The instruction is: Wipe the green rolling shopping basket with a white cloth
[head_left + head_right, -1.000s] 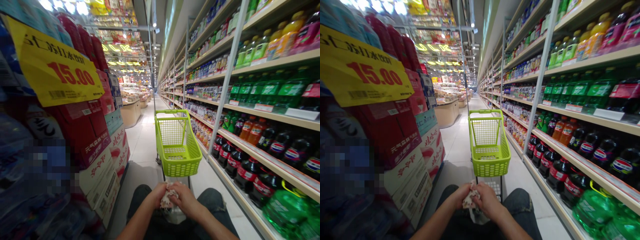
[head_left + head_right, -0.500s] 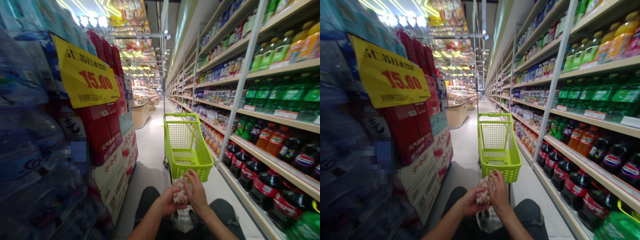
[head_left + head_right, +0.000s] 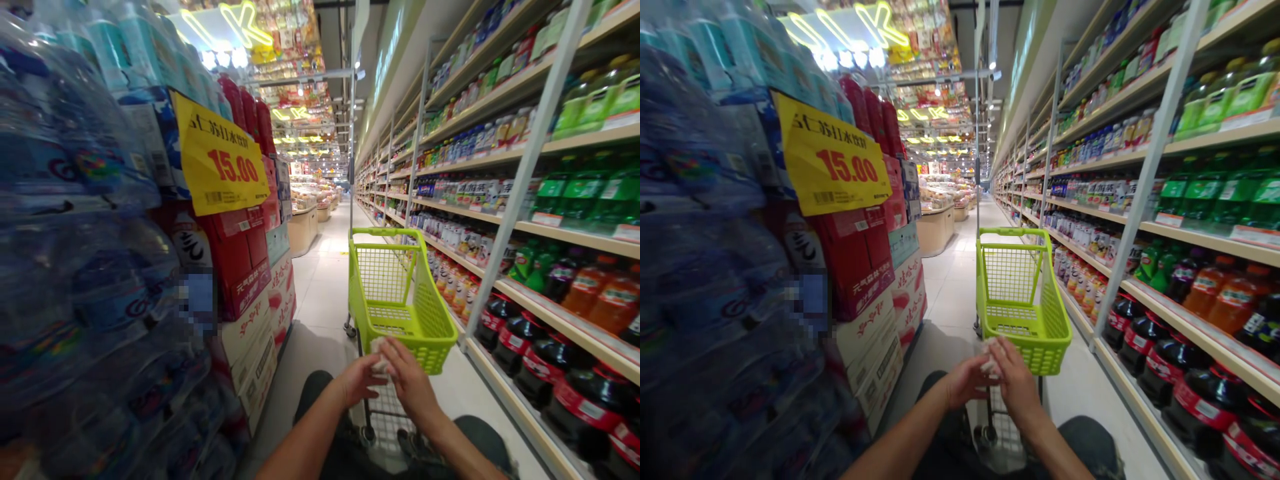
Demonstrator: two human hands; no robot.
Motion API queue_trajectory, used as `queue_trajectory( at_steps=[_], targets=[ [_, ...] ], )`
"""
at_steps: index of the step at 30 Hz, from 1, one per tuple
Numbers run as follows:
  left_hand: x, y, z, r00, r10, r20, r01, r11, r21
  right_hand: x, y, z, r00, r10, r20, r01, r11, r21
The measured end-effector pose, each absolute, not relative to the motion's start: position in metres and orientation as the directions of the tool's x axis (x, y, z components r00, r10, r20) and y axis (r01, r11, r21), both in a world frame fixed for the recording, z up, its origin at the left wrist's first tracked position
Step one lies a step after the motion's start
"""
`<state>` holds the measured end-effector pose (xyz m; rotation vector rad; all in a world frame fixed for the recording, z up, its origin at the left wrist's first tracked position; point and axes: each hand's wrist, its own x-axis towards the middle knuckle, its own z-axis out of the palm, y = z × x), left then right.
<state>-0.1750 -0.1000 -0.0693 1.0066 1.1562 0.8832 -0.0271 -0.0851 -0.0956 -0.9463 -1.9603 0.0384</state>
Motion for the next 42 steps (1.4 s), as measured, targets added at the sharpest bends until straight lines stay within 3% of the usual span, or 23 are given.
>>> queue_trajectory(
  at_steps=[2,5,9,11,14,18,21,24,26,28,30,33,36,39,42],
  targets=[
    [-0.178,-0.091,-0.068,-0.007,0.986,-0.165,0.060,0.166,0.984,-0.026,-0.068,-0.082,-0.244,0.540,0.806,0.641,0.713,-0.283],
    [-0.179,-0.080,-0.069,-0.105,0.993,-0.053,0.157,0.069,0.985,-0.024,-0.052,-0.101,-0.311,0.475,0.823,0.709,0.693,-0.132],
    [-0.174,-0.077,-0.077,-0.061,0.997,0.055,0.275,-0.036,0.961,-0.014,-0.057,-0.173,-0.512,0.397,0.762,0.718,0.685,0.126],
    [-0.170,-0.079,-0.081,0.015,0.990,0.144,0.433,-0.136,0.891,-0.006,-0.065,-0.187,-0.512,0.388,0.767,0.740,0.653,0.163],
    [-0.163,-0.082,-0.086,0.134,0.956,0.261,0.660,-0.283,0.696,0.005,-0.067,-0.159,-0.445,0.399,0.802,0.784,0.606,0.134],
    [-0.146,-0.082,-0.088,0.184,0.943,0.275,0.707,-0.322,0.630,0.015,-0.057,-0.114,-0.237,0.436,0.868,0.833,0.551,-0.049],
    [-0.133,-0.083,-0.088,0.167,0.963,0.213,0.587,-0.270,0.763,0.012,-0.063,-0.126,-0.166,0.522,0.837,0.746,0.621,-0.239],
    [-0.126,-0.084,-0.086,0.071,0.993,0.091,0.311,-0.109,0.944,0.002,-0.081,-0.140,0.001,0.723,0.691,0.550,0.577,-0.605],
    [-0.125,-0.086,-0.084,0.118,0.992,-0.048,0.092,0.037,0.995,-0.004,-0.090,-0.131,0.124,0.846,0.519,0.335,0.457,-0.824],
    [-0.124,-0.089,-0.082,0.234,0.951,-0.200,-0.063,0.221,0.973,-0.006,-0.094,-0.111,0.165,0.912,0.375,0.153,0.352,-0.923],
    [-0.122,-0.093,-0.082,0.275,0.912,-0.303,-0.133,0.349,0.928,-0.005,-0.093,-0.092,0.159,0.935,0.318,0.111,0.303,-0.947],
    [-0.115,-0.097,-0.082,0.207,0.911,-0.358,-0.176,0.395,0.902,-0.003,-0.086,-0.084,0.215,0.905,0.367,0.247,0.314,-0.917],
    [-0.110,-0.098,-0.082,0.202,0.893,-0.402,-0.195,0.439,0.877,-0.002,-0.085,-0.097,0.211,0.800,0.562,0.452,0.430,-0.781],
    [-0.110,-0.098,-0.082,0.187,0.875,-0.447,-0.190,0.478,0.857,-0.002,-0.094,-0.114,-0.017,0.723,0.691,0.618,0.551,-0.561],
    [-0.117,-0.098,-0.081,0.162,0.859,-0.485,-0.135,0.506,0.852,0.001,-0.108,-0.127,-0.312,0.680,0.664,0.682,0.647,-0.342]
  ],
)
